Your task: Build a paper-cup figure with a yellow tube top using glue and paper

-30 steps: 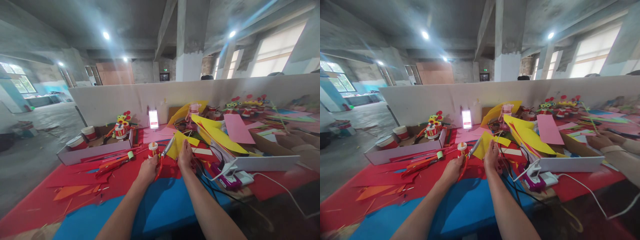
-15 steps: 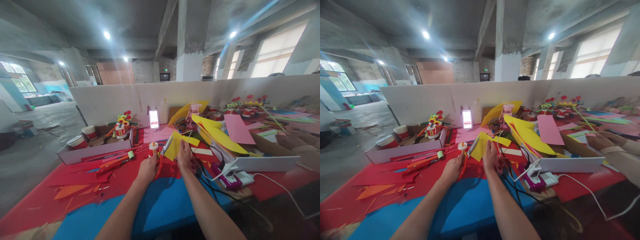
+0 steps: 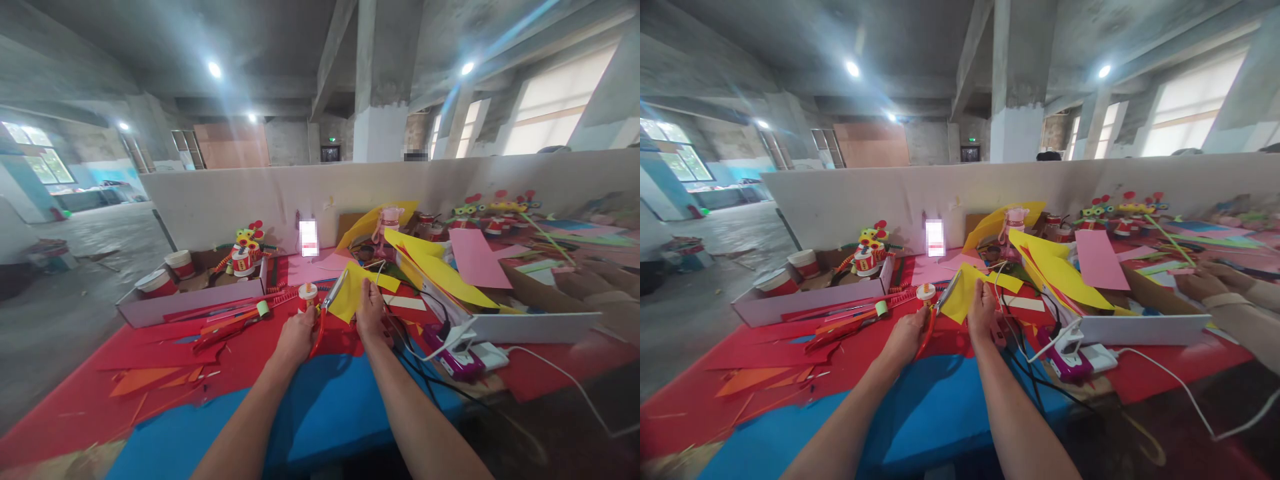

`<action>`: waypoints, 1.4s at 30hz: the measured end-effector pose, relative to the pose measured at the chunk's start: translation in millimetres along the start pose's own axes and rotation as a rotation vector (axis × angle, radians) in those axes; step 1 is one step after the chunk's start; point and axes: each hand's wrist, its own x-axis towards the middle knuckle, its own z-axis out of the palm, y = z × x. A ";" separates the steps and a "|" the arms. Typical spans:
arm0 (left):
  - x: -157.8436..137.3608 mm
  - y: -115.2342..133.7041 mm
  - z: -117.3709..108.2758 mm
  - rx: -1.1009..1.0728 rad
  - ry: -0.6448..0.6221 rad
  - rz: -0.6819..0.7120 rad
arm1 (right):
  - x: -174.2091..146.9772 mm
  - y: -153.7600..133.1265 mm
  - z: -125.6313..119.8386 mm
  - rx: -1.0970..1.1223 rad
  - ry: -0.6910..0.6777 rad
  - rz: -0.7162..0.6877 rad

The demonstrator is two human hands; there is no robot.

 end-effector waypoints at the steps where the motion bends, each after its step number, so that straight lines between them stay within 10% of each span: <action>1: 0.2 0.0 0.4 -0.001 0.001 0.001 | 0.0 -0.3 -0.3 -0.004 0.001 -0.001; 42: 3.6 -3.4 4.1 -0.039 0.076 -0.015 | -13.6 -21.7 0.7 -0.115 -0.152 -0.033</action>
